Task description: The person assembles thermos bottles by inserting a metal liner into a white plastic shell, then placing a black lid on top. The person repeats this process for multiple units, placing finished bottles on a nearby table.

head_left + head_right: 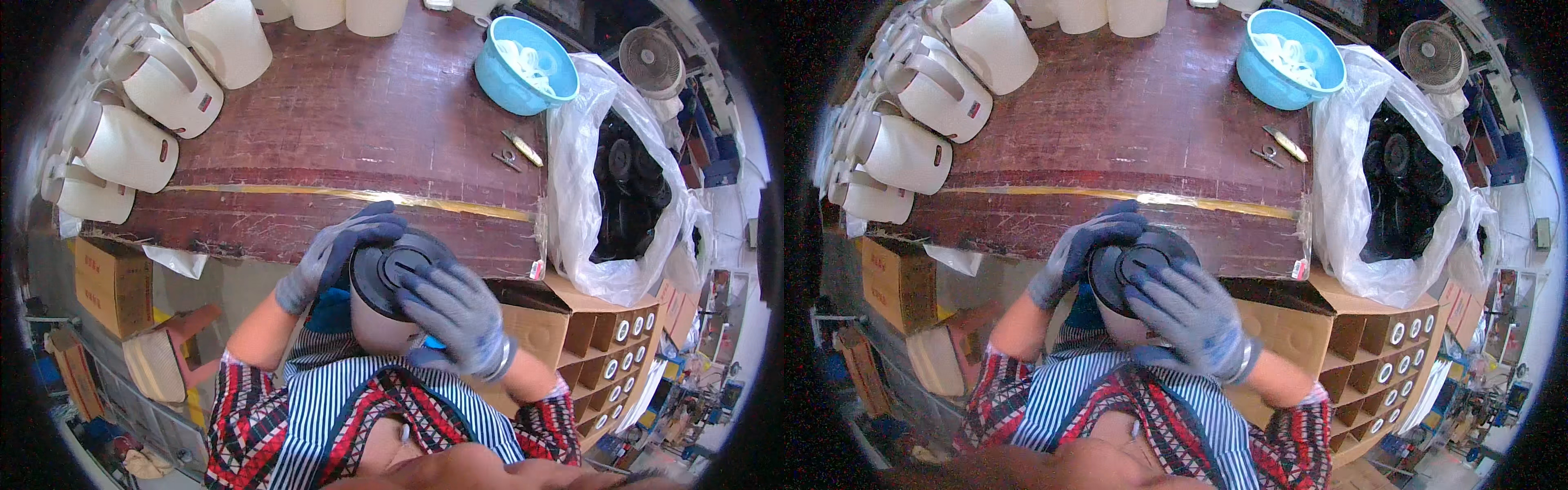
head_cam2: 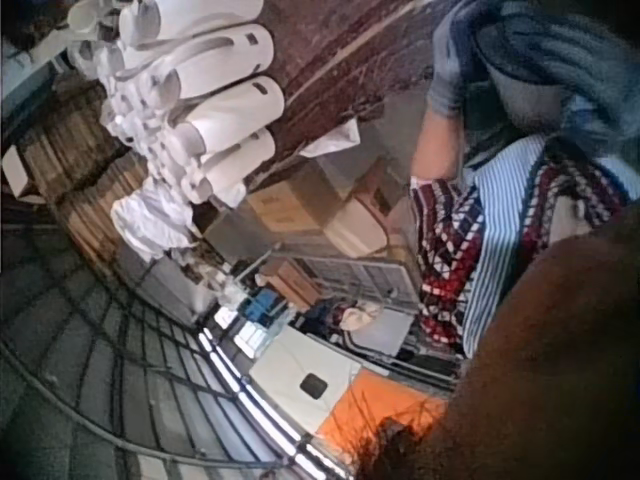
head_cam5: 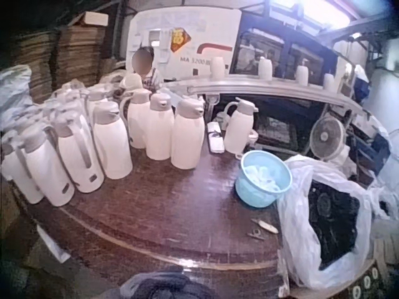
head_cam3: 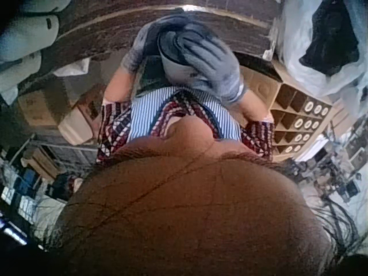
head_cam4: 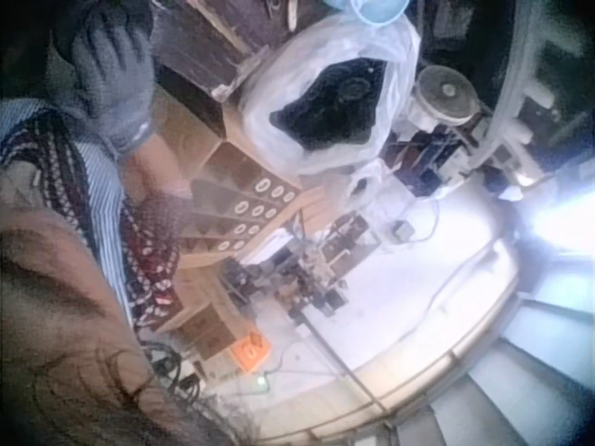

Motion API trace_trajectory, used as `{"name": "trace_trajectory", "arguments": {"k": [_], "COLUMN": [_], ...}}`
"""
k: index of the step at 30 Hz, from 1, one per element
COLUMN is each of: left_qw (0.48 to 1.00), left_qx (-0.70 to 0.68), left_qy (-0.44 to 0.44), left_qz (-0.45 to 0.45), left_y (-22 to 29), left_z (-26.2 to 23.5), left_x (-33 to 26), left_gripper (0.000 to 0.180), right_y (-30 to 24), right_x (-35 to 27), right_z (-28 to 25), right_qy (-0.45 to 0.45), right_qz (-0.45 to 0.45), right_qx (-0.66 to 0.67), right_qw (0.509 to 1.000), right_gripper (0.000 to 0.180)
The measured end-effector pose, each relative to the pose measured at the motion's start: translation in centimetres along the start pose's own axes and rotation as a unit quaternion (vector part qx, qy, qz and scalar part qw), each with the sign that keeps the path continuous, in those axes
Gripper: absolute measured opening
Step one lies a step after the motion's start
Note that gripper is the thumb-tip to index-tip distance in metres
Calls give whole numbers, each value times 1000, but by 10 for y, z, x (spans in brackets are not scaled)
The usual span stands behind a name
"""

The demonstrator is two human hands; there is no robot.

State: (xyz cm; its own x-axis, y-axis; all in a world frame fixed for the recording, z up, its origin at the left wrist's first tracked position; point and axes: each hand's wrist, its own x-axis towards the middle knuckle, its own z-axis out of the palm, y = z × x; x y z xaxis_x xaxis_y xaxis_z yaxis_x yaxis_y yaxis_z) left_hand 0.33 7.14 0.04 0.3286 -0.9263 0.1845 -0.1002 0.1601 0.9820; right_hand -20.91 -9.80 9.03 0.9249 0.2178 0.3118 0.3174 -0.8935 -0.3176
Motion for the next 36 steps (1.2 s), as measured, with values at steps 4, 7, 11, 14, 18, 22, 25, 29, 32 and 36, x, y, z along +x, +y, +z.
{"name": "trace_trajectory", "arguments": {"k": [4,7,11,14,18,22,25,29,32,36], "left_qw": [971,977,991,992,979,929,969,793,947,915], "left_qx": [236,206,107,30,-72,-360,-235,-561,-276,-375], "left_qy": [-30,-61,-82,-117,-178,-19,-13,-1,12,-16], "left_qz": [34,12,-10,-24,-63,-79,-69,-238,-162,-149], "left_y": [44,36,22,14,6,-43,-78,-76,-105,-77], "left_z": [13,12,10,7,-2,9,25,40,21,33], "left_x": [-13,-15,-6,9,25,20,2,-8,-37,-23], "left_gripper": [60,62,59,59,62,64,66,65,51,50], "right_y": [52,42,8,-8,-13,66,196,215,121,101], "right_x": [-22,-24,-25,-16,1,6,-14,-70,-87,-149], "right_z": [7,23,40,40,26,19,28,62,65,81], "right_qy": [-23,10,61,76,44,132,115,4,-64,-43], "right_qz": [-71,-82,-30,9,10,28,255,272,134,124], "right_qx": [120,157,134,107,113,49,-101,-136,-79,-235], "right_qw": [990,984,989,991,993,990,955,953,986,963], "right_gripper": [66,63,58,58,61,56,59,72,70,62]}}
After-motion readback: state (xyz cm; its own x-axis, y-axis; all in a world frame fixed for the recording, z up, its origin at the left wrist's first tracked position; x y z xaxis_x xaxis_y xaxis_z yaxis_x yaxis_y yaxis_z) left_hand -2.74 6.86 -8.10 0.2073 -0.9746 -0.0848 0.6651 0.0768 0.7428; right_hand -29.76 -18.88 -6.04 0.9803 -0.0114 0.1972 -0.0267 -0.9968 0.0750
